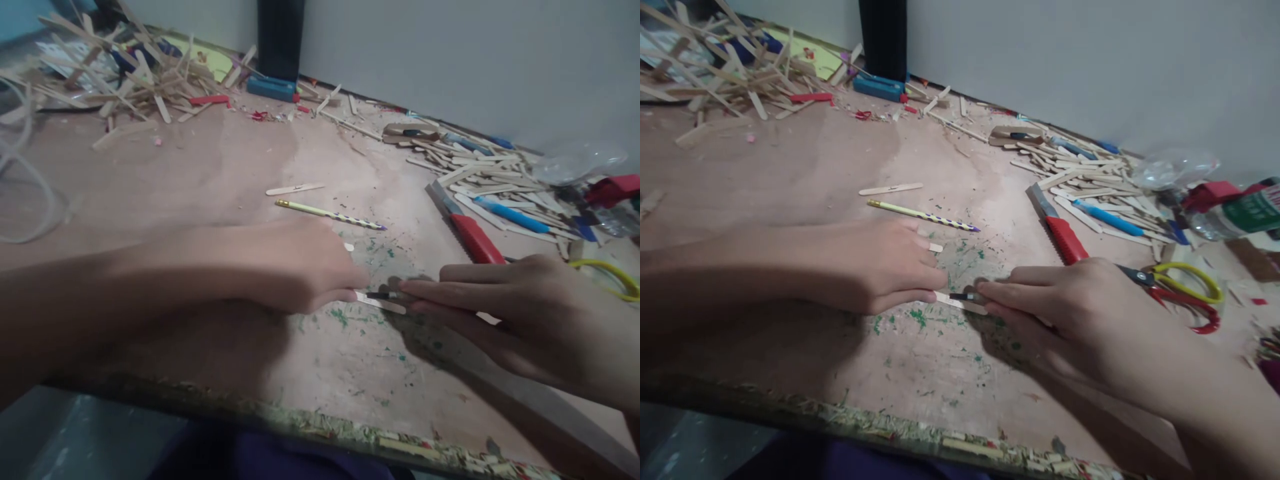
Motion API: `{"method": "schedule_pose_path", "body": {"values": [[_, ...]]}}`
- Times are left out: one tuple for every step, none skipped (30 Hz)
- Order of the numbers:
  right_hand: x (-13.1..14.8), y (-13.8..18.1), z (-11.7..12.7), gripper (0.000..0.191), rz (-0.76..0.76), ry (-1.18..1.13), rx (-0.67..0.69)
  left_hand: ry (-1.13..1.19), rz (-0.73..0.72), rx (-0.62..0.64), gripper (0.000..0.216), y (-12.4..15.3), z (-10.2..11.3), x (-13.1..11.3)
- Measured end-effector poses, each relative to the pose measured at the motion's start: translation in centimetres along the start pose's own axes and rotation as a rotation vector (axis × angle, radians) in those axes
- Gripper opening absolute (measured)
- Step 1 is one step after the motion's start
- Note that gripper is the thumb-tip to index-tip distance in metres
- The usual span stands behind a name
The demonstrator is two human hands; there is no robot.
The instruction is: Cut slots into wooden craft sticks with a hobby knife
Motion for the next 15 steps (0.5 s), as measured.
{"method": "schedule_pose_path", "body": {"values": [[0.1,-0.2,0.1,0.035,0.002,-0.013,-0.001,-0.001,0.004,0.006,0.037,-0.1,0.1,-0.1],[0.2,-0.3,0.3,0.034,0.009,-0.023,-0.002,-0.007,0.014,0.023,0.037,-0.2,0.1,-0.1],[0.2,-0.5,0.3,0.033,0.016,-0.026,0.001,-0.015,0.030,0.047,0.038,-0.3,0.0,-0.2],[0.2,-0.6,0.3,0.034,0.018,-0.030,0.004,-0.024,0.046,0.074,0.038,-0.4,0.0,-0.2],[0.2,-0.7,0.4,0.035,0.016,-0.034,0.006,-0.031,0.059,0.096,0.037,-0.5,0.0,-0.3],[0.2,-0.8,0.4,0.035,0.015,-0.042,0.011,-0.036,0.067,0.110,0.037,-0.6,0.0,-0.3],[0.2,-0.8,0.4,0.035,0.014,-0.047,0.018,-0.039,0.070,0.116,0.036,-0.6,0.1,-0.4],[0.3,-0.8,0.4,0.034,0.014,-0.050,0.027,-0.043,0.068,0.114,0.036,-0.6,0.1,-0.5],[0.3,-0.8,0.4,0.034,0.016,-0.049,0.037,-0.047,0.064,0.105,0.036,-0.6,0.1,-0.5],[0.4,-0.9,0.4,0.034,0.018,-0.043,0.044,-0.052,0.055,0.091,0.036,-0.5,0.2,-0.5],[0.4,-0.9,0.3,0.034,0.022,-0.030,0.051,-0.056,0.043,0.073,0.035,-0.4,0.2,-0.5],[0.5,-0.9,0.3,0.034,0.029,-0.007,0.054,-0.058,0.031,0.054,0.035,-0.3,0.2,-0.6],[0.7,-1.0,0.4,0.036,0.040,0.019,0.049,-0.058,0.019,0.036,0.034,-0.3,0.3,-0.6],[0.9,-1.1,0.5,0.039,0.053,0.041,0.042,-0.054,0.013,0.025,0.034,-0.3,0.3,-0.6],[1.1,-1.2,0.6,0.042,0.064,0.055,0.041,-0.050,0.017,0.025,0.035,-0.3,0.3,-0.6]]}}
Point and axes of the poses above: each hand's wrist, its own y-axis away from the middle knuckle, its own z-axis out of the back of the hand, x = y × z, the point moved 9 cm from there along -y, towards the middle knuckle, and after that the axes turned 7 degrees about -z, right-handed, at the moved point
